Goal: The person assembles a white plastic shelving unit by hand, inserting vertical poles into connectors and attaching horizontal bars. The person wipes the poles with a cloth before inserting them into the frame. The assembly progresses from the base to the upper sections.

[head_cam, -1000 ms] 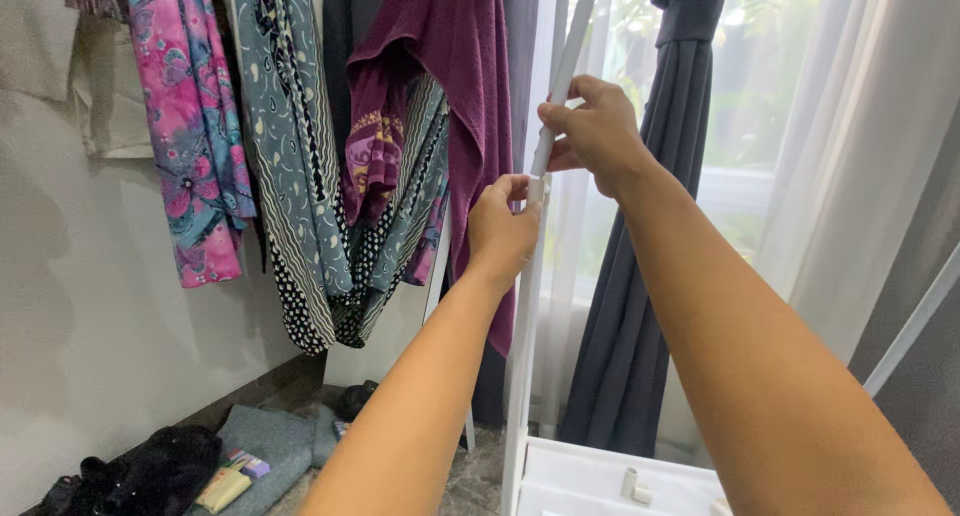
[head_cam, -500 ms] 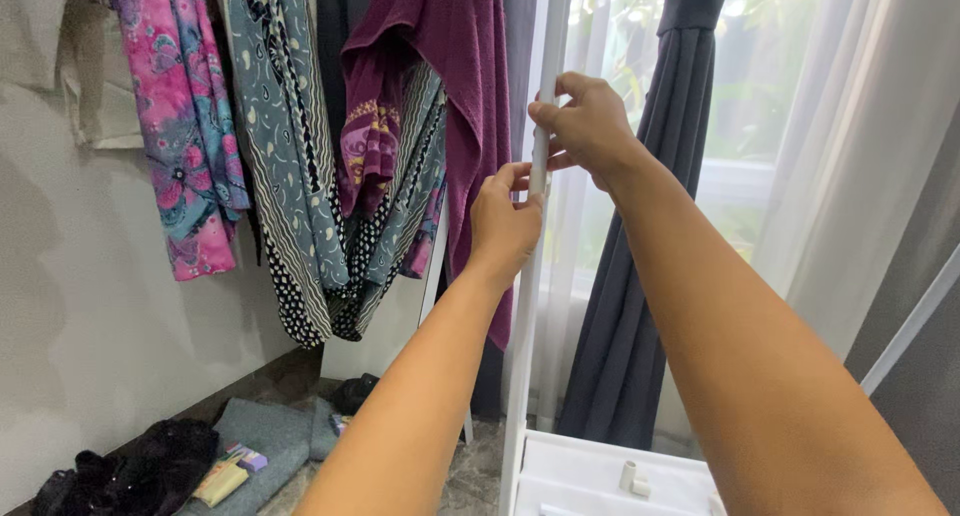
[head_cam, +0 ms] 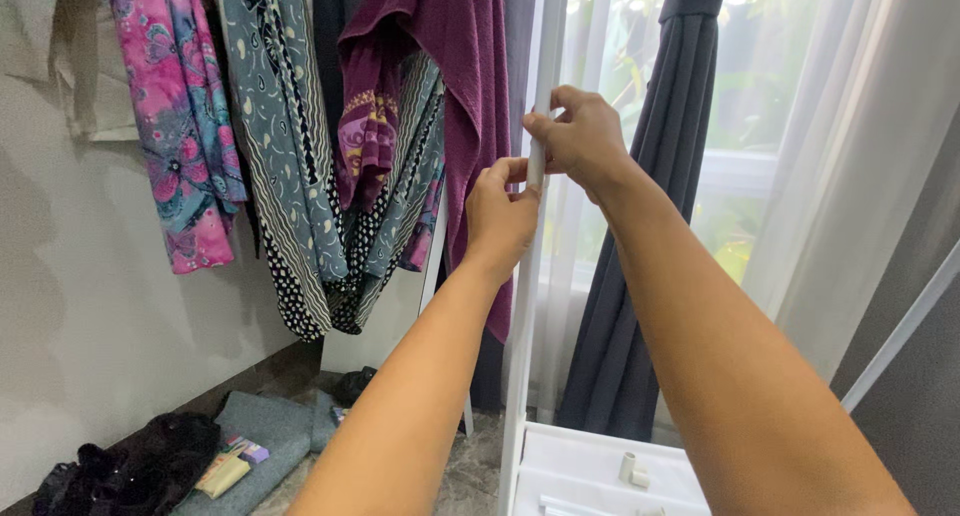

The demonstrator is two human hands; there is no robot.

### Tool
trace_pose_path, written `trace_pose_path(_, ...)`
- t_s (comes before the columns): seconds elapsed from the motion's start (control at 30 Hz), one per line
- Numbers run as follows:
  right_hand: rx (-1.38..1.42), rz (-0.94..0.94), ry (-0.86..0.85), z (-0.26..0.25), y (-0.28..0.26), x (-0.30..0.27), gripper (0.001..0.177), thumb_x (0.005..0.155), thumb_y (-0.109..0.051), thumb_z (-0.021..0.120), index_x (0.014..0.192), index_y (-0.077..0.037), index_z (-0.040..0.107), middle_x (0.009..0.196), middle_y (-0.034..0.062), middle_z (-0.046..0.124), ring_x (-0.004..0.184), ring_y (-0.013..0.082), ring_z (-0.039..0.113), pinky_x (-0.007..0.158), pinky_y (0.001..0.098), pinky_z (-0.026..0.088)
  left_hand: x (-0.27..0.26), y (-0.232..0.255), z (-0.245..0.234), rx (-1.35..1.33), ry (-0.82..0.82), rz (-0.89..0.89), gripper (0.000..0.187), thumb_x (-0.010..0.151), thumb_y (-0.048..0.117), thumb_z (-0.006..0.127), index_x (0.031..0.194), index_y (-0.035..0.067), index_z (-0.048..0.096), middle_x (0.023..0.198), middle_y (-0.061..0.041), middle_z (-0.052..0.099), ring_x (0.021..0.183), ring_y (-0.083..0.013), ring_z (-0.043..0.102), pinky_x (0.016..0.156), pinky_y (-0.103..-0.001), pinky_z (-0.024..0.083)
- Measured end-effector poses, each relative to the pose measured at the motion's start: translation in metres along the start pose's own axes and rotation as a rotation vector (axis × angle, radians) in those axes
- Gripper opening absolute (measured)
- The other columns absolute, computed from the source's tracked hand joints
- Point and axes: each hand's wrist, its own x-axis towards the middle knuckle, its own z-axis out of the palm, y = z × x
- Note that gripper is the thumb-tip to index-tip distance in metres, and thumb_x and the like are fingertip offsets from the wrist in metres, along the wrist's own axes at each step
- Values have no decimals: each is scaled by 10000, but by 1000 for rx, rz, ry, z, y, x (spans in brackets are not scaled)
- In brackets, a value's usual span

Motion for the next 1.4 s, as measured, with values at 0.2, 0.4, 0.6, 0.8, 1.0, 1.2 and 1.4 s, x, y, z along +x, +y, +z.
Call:
trace_pose_path(0.2, -48, -50, 77, -1, 11, -5, 286, 919, -206, 723, 987, 69, 680, 788, 132, 695, 652, 180, 711, 535, 313, 605, -1, 7, 5, -7, -27, -107, 248, 889, 91, 663, 1132, 51, 691, 1169, -94, 693, 927, -219, 717, 806, -362, 571)
trace_pose_path(0.4, -65, -142, 245, 15, 23, -34, 266, 889, -220, 755, 1029, 6, 737, 878, 108, 758, 778, 166, 738, 716, 314, 580, -14, 9, -5, -39, 3, -43, 330, 887, 81, 665, 1214, 62, 709, 1116, -97, 762, 946, -177, 744, 832, -322, 573)
trace_pose_path(0.6, -122, -235, 422, 44, 44, -107, 218, 893, -201, 765, 1006, -15, 753, 912, 103, 756, 833, 163, 742, 773, 307, 571, -57, -10, -28, -85, 13, -92, 247, 897, 84, 673, 1127, 53, 757, 1036, -66, 781, 902, -145, 746, 803, -284, 567)
trace_pose_path(0.8, 80, -126, 145, 124, 100, -229, 130, 923, -115, 742, 1015, -27, 770, 953, 80, 709, 802, 156, 709, 726, 272, 562, -153, -109, -91, -268, -27, -339, 121, 937, 84, 679, 1004, 5, 741, 866, -26, 756, 780, -96, 711, 714, -249, 589)
trace_pose_path(1.0, 282, 199, -172, 247, 187, -350, 103, 895, -51, 736, 988, -19, 769, 930, 57, 734, 777, 124, 731, 699, 256, 582, -307, -252, -166, -357, 98, -607, 110, 939, 45, 670, 1002, -13, 738, 895, -54, 747, 785, -121, 718, 734, -260, 607)
trace_pose_path(1.2, 370, 476, -473, 352, 285, -463, 121, 894, -34, 712, 986, 1, 782, 901, 63, 737, 758, 120, 708, 680, 272, 570, -445, -378, -228, -260, 328, -971, 122, 935, 34, 666, 999, 7, 766, 907, -65, 758, 786, -120, 716, 714, -257, 599)
trace_pose_path(1.4, 240, 601, -772, 411, 342, -575, 126, 896, -56, 721, 990, -22, 798, 844, 115, 758, 729, 174, 674, 661, 324, 547, -581, -444, -278, 454, 625, -1220, 176, 816, 66, 679, 944, 18, 790, 922, -114, 785, 880, -267, 737, 806, -359, 559)
